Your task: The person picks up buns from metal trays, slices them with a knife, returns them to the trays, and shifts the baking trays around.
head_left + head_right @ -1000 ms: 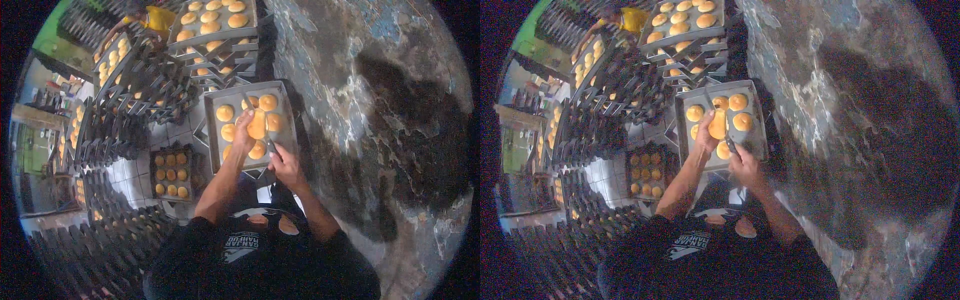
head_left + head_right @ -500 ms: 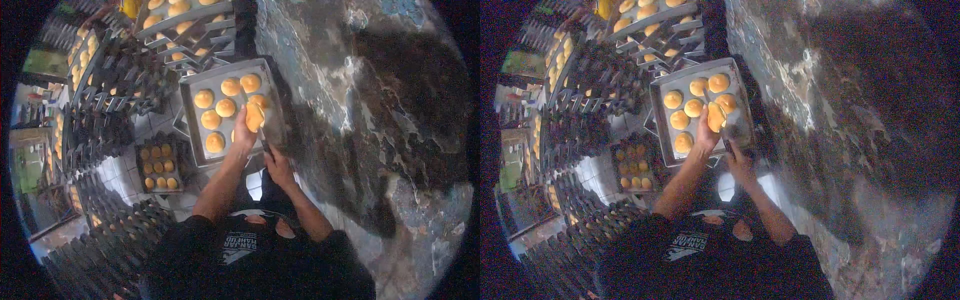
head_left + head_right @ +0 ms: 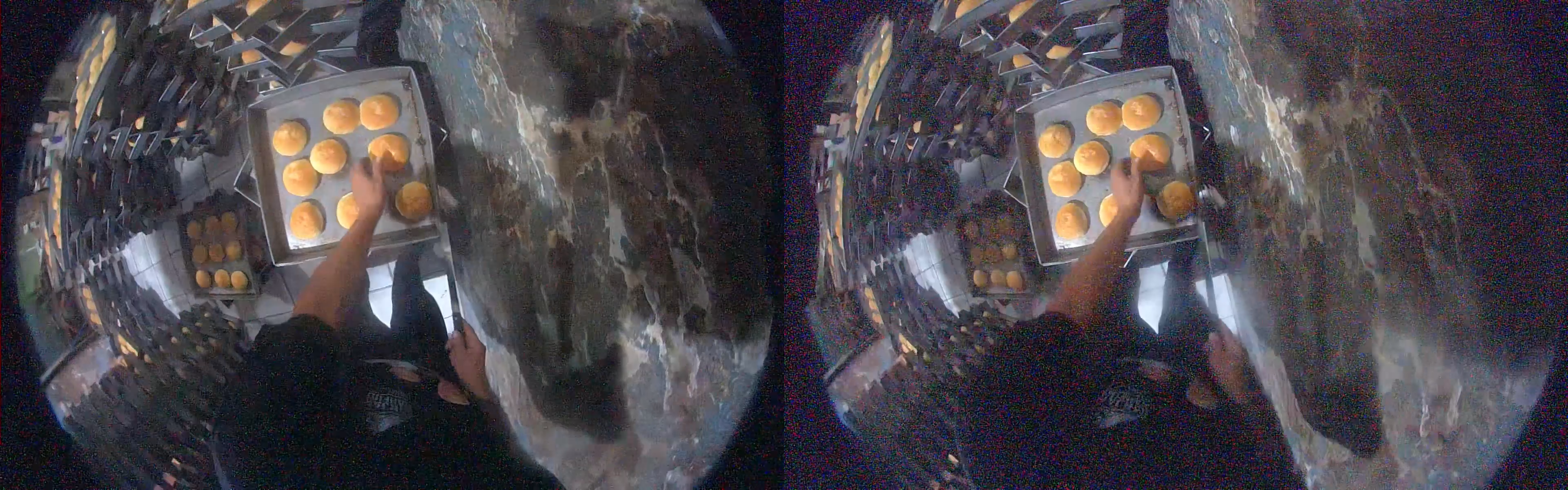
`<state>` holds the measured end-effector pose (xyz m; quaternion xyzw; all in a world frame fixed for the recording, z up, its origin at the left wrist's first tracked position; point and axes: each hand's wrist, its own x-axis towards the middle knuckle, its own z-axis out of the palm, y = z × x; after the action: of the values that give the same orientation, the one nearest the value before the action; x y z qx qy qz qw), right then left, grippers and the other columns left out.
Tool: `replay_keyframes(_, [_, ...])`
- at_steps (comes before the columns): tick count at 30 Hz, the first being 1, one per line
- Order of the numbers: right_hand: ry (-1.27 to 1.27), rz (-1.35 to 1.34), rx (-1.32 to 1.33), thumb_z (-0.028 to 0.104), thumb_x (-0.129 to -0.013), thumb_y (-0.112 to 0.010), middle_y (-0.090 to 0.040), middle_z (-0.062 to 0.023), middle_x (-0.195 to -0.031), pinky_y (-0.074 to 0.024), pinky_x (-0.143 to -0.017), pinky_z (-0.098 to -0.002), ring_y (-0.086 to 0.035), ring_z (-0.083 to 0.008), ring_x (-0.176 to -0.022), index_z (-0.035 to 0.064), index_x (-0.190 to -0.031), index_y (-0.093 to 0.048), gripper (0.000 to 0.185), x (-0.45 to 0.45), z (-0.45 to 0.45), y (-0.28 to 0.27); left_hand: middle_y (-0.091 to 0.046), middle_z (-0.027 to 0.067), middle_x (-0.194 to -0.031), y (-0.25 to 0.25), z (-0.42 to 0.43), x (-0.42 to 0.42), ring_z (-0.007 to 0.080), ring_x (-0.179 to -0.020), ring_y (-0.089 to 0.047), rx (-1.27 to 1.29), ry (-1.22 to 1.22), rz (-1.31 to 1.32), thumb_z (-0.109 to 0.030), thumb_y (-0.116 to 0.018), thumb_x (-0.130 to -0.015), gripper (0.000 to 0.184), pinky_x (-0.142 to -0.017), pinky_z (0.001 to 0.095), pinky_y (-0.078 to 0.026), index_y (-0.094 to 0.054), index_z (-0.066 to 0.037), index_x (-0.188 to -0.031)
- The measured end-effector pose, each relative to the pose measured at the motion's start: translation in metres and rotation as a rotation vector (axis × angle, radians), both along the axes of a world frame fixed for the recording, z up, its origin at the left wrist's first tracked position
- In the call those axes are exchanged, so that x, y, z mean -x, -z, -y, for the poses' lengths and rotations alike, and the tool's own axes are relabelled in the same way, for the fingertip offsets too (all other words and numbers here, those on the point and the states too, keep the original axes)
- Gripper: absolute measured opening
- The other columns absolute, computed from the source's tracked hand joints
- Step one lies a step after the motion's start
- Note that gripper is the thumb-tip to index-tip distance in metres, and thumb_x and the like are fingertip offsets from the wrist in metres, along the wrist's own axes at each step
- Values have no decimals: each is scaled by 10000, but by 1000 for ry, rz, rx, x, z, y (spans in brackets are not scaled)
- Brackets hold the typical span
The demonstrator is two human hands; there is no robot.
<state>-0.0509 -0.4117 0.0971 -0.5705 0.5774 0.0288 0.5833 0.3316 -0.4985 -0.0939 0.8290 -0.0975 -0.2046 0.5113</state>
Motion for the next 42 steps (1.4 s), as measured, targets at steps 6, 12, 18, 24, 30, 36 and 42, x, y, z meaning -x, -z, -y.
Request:
replay_keyframes(6, [-57, -24, 60, 190, -1044, -492, -613, -20, -784, -442, -548, -271, -513, -79, -594, 27, -1347, -577, 354, -19, 12, 0, -618, 255, -1152, -6, 38, -25, 391, -1073, -604, -237, 86, -146, -484, -859, -731, 727, -902, 487, -480, -587, 35, -1162])
replay_keyframes(12, [-55, 196, 146, 209, -1055, -491, -636, -35, -790, -437, -513, -260, -493, -77, -550, 28, -1446, -472, 431, -67, 53, -28, -656, 192, -1161, 66, 39, -14, 322, -1015, -659, 30, 99, -74, -402, -861, -751, 764, -825, 443, -547, -517, 4, -1299])
replay_keyframes(18, [76, 663, 70, 193, -1063, -479, -627, -64, -901, -454, -565, -256, -535, -83, -656, -8, -1291, -471, 304, -132, 83, -73, -655, 87, -1240, -96, 7, -33, 239, -1019, -668, 965, 132, -1051, -344, -619, -982, 468, -780, 377, -573, -498, -101, -1364])
replay_keyframes(24, [-221, 510, 681, 209, -1006, -534, -683, -115, -942, -528, -771, -328, -647, -151, -818, -26, -1406, -505, 465, -195, 77, -108, -701, 59, -1138, -182, -16, -62, 221, -998, -689, 1341, -110, -998, -651, -563, -930, 610, -832, 386, -586, -616, -126, -1237])
replay_keyframes(30, [-355, 575, 731, 177, -994, -533, -683, -248, -1016, -521, -880, -411, -688, -342, -962, -38, -1411, -504, 469, -220, 57, -119, -721, 0, -1042, -227, -29, -90, 178, -947, -696, 1439, -300, -931, -640, -531, -958, 527, -853, 365, -563, -653, -162, -1143])
replay_keyframes(36, [-407, 622, 868, 143, -990, -545, -656, -293, -1140, -513, -910, -427, -670, -395, -1027, -67, -1393, -506, 456, -227, 46, -129, -721, -1, -1045, -236, -33, -99, 177, -953, -694, 1516, -104, -894, -626, -567, -946, 522, -855, 349, -562, -655, -150, -1141])
replay_keyframes(42, [-359, 605, 854, 153, -998, -547, -674, -260, -1082, -530, -845, -415, -685, -371, -937, -56, -1402, -500, 458, -227, 47, -108, -725, 22, -1054, -230, -28, -98, 192, -966, -688, 1505, -142, -1026, -527, -626, -957, 439, -892, 385, -556, -668, -119, -1114])
